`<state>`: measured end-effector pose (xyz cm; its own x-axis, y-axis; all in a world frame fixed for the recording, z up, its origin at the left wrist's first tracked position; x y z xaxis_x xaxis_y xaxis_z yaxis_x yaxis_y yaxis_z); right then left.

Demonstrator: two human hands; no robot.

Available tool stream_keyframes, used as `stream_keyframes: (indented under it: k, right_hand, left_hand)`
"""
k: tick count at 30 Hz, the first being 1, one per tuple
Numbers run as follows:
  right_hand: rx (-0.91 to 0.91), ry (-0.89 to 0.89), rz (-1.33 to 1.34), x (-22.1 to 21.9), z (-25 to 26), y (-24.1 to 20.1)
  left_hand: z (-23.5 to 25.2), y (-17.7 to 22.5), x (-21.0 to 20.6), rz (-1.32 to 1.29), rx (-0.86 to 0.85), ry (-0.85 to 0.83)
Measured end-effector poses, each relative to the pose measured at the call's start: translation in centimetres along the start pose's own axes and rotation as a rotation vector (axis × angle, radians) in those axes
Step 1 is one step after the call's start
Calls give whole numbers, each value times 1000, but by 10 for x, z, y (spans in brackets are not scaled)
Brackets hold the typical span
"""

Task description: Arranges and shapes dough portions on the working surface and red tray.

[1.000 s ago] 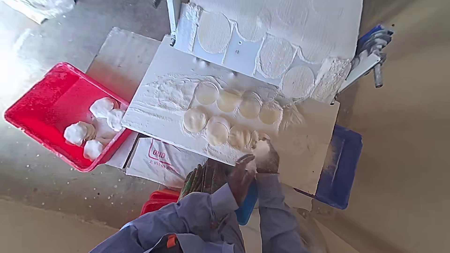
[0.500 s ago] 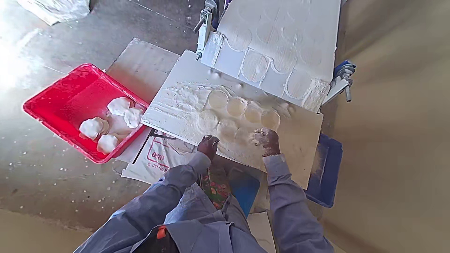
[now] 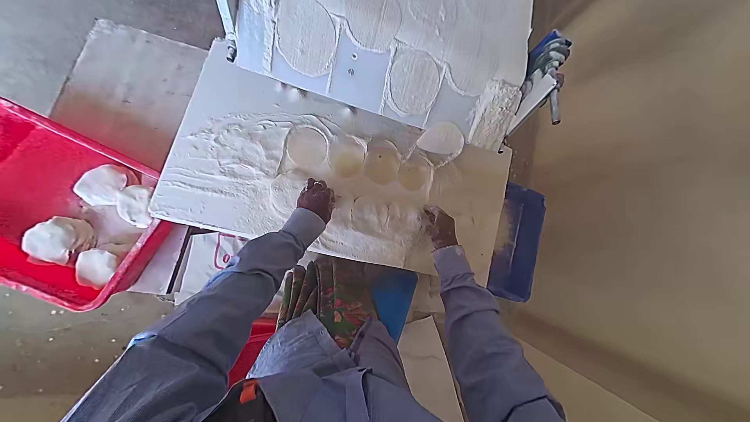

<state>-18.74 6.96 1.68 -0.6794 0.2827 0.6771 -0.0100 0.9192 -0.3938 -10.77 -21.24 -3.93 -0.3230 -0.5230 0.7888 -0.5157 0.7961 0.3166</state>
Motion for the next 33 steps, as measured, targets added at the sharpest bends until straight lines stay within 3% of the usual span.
stream_keyframes:
  k: [2, 5, 9, 13, 17, 25, 28, 30, 33]
  right_hand:
    - [211, 245, -37, -23, 32, 34]
    - [241, 142, -86, -20, 50, 28]
    - [152, 15, -94, -5, 60, 18]
    - [45, -131, -163, -5, 67, 7]
    - [133, -158, -240, -6, 64, 0]
    - [360, 67, 22, -13, 38, -3]
    - [408, 336, 144, -6, -1, 1]
    - [382, 478, 176, -7, -14, 11]
    - [183, 343, 63, -19, -2, 18]
  left_hand:
    - [3, 0, 8, -66, -18, -16]
    - [8, 0, 21, -131, -12, -40]
    - [27, 3, 24, -138, 31, -32]
    - [23, 1, 28, -273, 87, 171]
    - [6, 2, 25, -393, 139, 302]
    - [-20, 32, 8, -478, 78, 246]
    - [-39, 31, 3, -558, 40, 293]
    - [-51, 29, 1, -605, 17, 367]
    - [-71, 19, -11, -627, 6, 395]
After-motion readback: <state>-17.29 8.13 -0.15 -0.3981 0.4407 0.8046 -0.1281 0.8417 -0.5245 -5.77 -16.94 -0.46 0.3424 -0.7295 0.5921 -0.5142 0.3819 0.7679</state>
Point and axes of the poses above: each hand's wrist, its own z-axis towards the middle knuckle, its own x-axis out of the back of the hand, y = z × x, the point moved 2 cm from there along z, towards the middle knuckle, and after that the axes turned 11 degrees about x, right-handed, at the moved point
